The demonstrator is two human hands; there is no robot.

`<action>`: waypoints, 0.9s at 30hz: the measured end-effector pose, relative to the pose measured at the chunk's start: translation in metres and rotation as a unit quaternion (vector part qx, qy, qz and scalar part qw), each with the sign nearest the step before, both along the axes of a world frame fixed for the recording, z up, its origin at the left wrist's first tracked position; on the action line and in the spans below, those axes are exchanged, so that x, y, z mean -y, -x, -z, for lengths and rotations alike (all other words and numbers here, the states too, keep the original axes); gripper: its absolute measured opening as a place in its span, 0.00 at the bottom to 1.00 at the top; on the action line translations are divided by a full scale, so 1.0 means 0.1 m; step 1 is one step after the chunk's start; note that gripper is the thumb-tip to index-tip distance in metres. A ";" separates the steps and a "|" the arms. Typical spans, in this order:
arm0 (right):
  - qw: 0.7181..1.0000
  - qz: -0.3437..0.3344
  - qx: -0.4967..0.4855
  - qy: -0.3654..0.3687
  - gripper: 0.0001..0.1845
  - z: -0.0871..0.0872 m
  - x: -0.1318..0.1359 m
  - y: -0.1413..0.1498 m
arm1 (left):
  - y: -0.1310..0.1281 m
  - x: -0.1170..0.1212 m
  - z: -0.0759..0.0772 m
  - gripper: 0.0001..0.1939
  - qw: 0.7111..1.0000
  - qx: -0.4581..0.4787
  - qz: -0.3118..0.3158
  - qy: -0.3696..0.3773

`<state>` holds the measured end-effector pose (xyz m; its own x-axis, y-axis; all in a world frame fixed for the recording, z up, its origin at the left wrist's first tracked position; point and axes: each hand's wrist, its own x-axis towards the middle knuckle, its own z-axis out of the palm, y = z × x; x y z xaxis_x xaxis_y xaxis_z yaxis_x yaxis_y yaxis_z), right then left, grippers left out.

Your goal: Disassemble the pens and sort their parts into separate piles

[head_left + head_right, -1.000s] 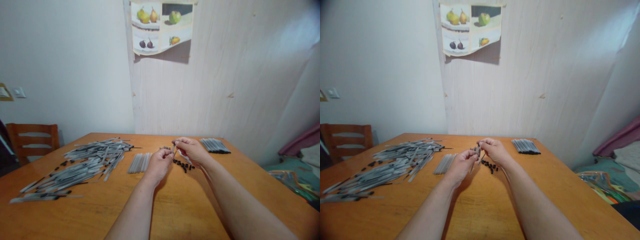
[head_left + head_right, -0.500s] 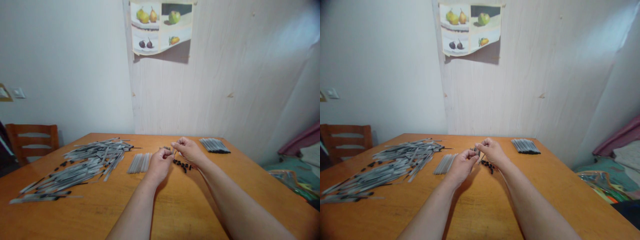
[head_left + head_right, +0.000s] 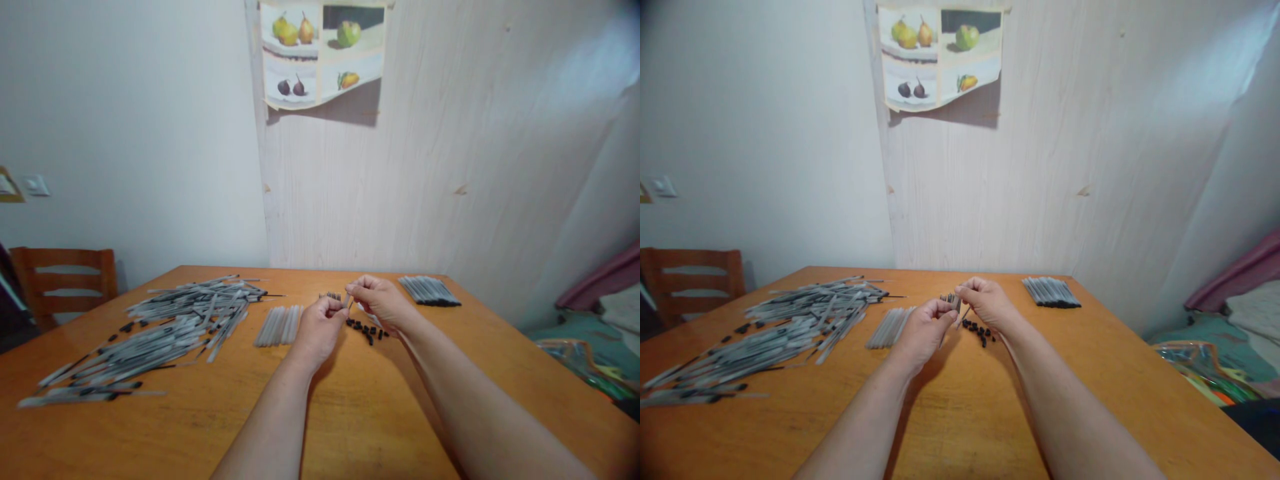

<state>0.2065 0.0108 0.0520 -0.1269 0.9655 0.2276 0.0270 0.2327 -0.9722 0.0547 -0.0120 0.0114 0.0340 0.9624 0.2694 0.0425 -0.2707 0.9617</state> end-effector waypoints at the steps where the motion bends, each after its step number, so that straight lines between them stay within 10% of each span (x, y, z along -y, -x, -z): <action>1: 1.000 0.013 0.012 -0.007 0.20 0.00 0.00 0.01 | 0.00 0.00 -0.01 0.08 1.000 -0.003 -0.005 -0.005; 27: 1.000 0.004 -0.004 0.005 0.20 0.00 0.00 -0.02 | 0.01 -0.03 0.04 0.10 1.000 -0.004 0.005 -0.013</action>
